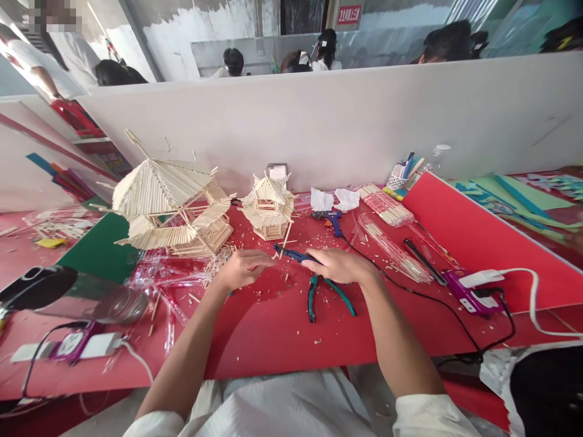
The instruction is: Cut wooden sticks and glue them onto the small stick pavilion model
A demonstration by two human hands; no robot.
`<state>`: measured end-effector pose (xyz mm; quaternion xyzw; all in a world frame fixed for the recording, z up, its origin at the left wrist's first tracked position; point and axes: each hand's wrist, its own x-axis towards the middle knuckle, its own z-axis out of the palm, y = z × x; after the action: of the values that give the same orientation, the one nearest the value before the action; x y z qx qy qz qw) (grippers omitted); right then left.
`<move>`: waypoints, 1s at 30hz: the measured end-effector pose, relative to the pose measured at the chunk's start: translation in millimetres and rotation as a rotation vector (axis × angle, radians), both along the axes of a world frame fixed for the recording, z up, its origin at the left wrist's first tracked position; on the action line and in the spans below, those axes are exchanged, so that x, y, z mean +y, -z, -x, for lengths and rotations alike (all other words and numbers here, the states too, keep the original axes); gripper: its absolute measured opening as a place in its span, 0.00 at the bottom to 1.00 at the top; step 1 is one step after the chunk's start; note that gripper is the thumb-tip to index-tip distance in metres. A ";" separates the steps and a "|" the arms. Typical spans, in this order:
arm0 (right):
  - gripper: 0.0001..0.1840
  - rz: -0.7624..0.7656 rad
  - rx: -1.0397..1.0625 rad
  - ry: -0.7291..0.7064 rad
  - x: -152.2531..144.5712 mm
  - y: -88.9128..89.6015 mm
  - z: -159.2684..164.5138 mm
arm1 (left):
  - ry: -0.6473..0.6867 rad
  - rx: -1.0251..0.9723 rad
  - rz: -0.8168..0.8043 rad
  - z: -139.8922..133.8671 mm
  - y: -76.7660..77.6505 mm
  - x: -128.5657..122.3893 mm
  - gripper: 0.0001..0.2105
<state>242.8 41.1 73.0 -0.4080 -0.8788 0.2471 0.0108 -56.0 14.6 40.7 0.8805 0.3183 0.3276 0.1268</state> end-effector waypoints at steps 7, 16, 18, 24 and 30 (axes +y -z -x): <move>0.27 0.080 0.042 -0.063 -1.7 2.2 -8.7 | 0.112 0.218 0.301 0.9 3.7 4.0 0.15; 0.26 -0.020 0.068 -0.001 1.6 19.3 -7.1 | 0.047 0.207 0.315 1.7 9.3 5.8 0.10; 0.27 -0.043 0.077 0.015 1.8 20.7 -7.4 | -0.057 0.175 0.283 4.6 3.6 4.3 0.08; 0.23 -0.100 0.051 -0.007 -2.8 18.2 2.4 | -0.113 -0.084 0.272 -9.8 -6.2 -3.1 0.20; 0.21 -0.206 0.014 -0.006 -9.4 17.9 16.8 | -0.074 -0.186 0.365 -26.7 7.7 0.1 0.16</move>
<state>226.0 31.7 55.2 -0.4004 -0.9007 0.1585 0.0581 -29.3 14.7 33.0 0.7967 0.3915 0.3487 0.3007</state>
